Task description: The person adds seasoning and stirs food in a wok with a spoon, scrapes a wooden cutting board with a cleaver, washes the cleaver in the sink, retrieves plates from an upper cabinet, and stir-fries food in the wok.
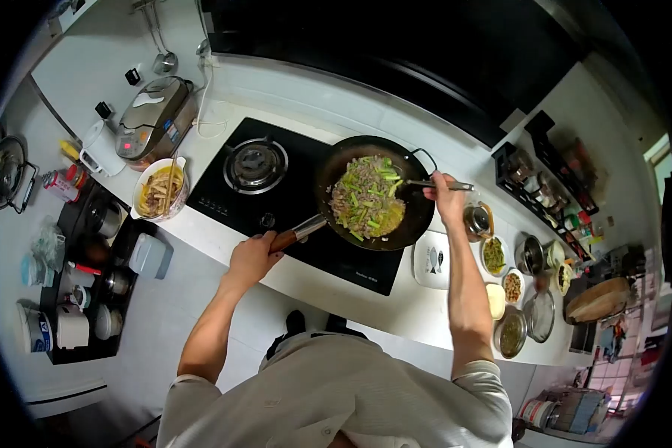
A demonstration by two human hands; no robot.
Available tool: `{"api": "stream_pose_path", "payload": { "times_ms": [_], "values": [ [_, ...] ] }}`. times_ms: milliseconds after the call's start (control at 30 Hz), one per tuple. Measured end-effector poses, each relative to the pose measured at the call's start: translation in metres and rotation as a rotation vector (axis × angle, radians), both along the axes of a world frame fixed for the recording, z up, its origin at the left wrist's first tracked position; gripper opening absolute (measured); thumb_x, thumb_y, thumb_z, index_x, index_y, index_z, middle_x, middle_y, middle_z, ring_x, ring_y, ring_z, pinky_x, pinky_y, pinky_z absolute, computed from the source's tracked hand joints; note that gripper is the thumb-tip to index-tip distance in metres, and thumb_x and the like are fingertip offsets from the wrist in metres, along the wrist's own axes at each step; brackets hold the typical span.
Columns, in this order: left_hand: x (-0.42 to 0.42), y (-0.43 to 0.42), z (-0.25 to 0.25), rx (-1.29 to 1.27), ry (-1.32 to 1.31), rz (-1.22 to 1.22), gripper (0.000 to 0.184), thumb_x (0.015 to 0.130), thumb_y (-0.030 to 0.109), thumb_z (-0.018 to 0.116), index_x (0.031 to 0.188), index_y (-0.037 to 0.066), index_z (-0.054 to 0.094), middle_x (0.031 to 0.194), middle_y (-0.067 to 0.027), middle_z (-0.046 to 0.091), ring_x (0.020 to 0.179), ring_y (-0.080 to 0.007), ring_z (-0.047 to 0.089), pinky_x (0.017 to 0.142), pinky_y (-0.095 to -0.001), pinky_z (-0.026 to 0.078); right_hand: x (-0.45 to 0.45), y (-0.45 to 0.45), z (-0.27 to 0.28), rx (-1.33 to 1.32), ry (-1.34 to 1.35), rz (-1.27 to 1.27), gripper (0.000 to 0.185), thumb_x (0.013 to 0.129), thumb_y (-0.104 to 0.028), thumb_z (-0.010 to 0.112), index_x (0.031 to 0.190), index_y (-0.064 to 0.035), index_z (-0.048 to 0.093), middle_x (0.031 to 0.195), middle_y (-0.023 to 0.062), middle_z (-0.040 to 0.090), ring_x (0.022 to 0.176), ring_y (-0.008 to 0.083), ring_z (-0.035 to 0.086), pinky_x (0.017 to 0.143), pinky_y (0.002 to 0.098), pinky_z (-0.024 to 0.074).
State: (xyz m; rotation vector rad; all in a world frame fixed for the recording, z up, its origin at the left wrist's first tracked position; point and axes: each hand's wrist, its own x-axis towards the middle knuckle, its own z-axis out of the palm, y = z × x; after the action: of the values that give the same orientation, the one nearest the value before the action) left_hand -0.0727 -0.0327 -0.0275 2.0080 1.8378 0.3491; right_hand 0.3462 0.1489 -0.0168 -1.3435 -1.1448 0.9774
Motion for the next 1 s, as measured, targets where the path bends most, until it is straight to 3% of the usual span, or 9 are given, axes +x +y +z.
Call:
{"api": "stream_pose_path", "payload": {
  "times_ms": [67,200,400,500,533,667,700,867,1000],
  "values": [
    [-0.001,0.000,0.002,0.010,-0.006,-0.005,0.040,0.085,0.030,0.072,0.117,0.008,0.060,0.091,-0.0179,0.068,0.082,-0.0371,0.068,0.072,-0.0457,0.055,-0.005,0.002,-0.015,0.006,0.069,0.111,0.033,0.097,-0.028,0.064,0.098,0.0051,0.065,0.085,0.0126,0.070,0.074,0.0202,0.071,0.067,0.0302,0.0587],
    [0.002,-0.002,0.003,-0.016,0.008,0.011,0.041,0.085,0.029,0.071,0.119,0.007,0.060,0.091,-0.0181,0.068,0.082,-0.0375,0.068,0.073,-0.0464,0.055,0.002,-0.026,0.041,-0.007,-0.175,0.286,0.029,0.097,-0.026,0.064,0.097,0.0030,0.068,0.085,0.0138,0.072,0.076,0.0184,0.071,0.072,0.0284,0.0578],
    [0.003,-0.004,0.000,0.022,-0.031,0.002,0.041,0.085,0.028,0.071,0.118,0.006,0.059,0.091,-0.0186,0.068,0.081,-0.0377,0.067,0.073,-0.0475,0.054,0.027,-0.036,0.101,0.054,-0.596,0.101,0.035,0.098,-0.028,0.060,0.082,0.0031,0.062,0.071,0.0075,0.063,0.059,0.0143,0.060,0.056,0.0287,0.0496],
    [0.005,-0.004,0.000,0.027,-0.055,-0.011,0.039,0.085,0.027,0.071,0.115,0.006,0.059,0.090,-0.0189,0.068,0.081,-0.0382,0.067,0.073,-0.0478,0.054,0.030,-0.028,0.069,-0.078,-0.428,-0.011,0.037,0.098,-0.029,0.061,0.083,0.0052,0.062,0.072,0.0096,0.064,0.054,0.0168,0.064,0.049,0.0292,0.0526],
    [0.005,-0.005,0.001,0.007,-0.060,-0.021,0.037,0.085,0.027,0.071,0.112,0.006,0.059,0.090,-0.0190,0.067,0.081,-0.0385,0.067,0.073,-0.0480,0.054,0.026,-0.023,0.040,-0.108,-0.231,-0.045,0.036,0.097,-0.029,0.061,0.087,0.0060,0.061,0.074,0.0120,0.065,0.054,0.0207,0.067,0.047,0.0305,0.0568],
    [0.006,-0.006,-0.004,0.000,-0.091,-0.031,0.047,0.085,0.029,0.072,0.121,0.003,0.058,0.089,-0.0228,0.069,0.080,-0.0420,0.067,0.072,-0.0487,0.053,-0.027,-0.013,-0.022,-0.168,0.276,-0.094,0.032,0.097,-0.027,0.062,0.092,0.0044,0.059,0.079,0.0143,0.065,0.057,0.0237,0.069,0.049,0.0319,0.0597],
    [0.007,-0.007,-0.004,-0.012,-0.092,-0.031,0.046,0.085,0.030,0.072,0.120,0.003,0.058,0.088,-0.0230,0.069,0.080,-0.0419,0.067,0.071,-0.0490,0.053,-0.038,-0.012,-0.020,-0.140,0.286,-0.069,0.031,0.097,-0.027,0.063,0.093,0.0037,0.059,0.078,0.0132,0.064,0.058,0.0238,0.069,0.051,0.0315,0.0602],
    [0.012,-0.007,0.001,-0.050,-0.059,-0.037,0.034,0.084,0.026,0.071,0.106,0.005,0.058,0.084,-0.0204,0.067,0.080,-0.0397,0.067,0.070,-0.0496,0.053,-0.039,-0.025,0.043,-0.021,0.012,0.012,0.038,0.098,-0.032,0.061,0.095,0.0064,0.062,0.082,0.0151,0.067,0.064,0.0217,0.070,0.056,0.0290,0.0593],
    [0.011,-0.006,-0.006,-0.088,-0.111,-0.060,0.036,0.084,0.030,0.071,0.105,0.003,0.058,0.084,-0.0221,0.068,0.082,-0.0408,0.066,0.072,-0.0497,0.052,-0.006,-0.031,0.080,0.003,-0.363,-0.016,0.040,0.098,-0.029,0.061,0.084,0.0084,0.064,0.070,0.0117,0.066,0.061,0.0194,0.070,0.052,0.0297,0.0570]
  ]
}}
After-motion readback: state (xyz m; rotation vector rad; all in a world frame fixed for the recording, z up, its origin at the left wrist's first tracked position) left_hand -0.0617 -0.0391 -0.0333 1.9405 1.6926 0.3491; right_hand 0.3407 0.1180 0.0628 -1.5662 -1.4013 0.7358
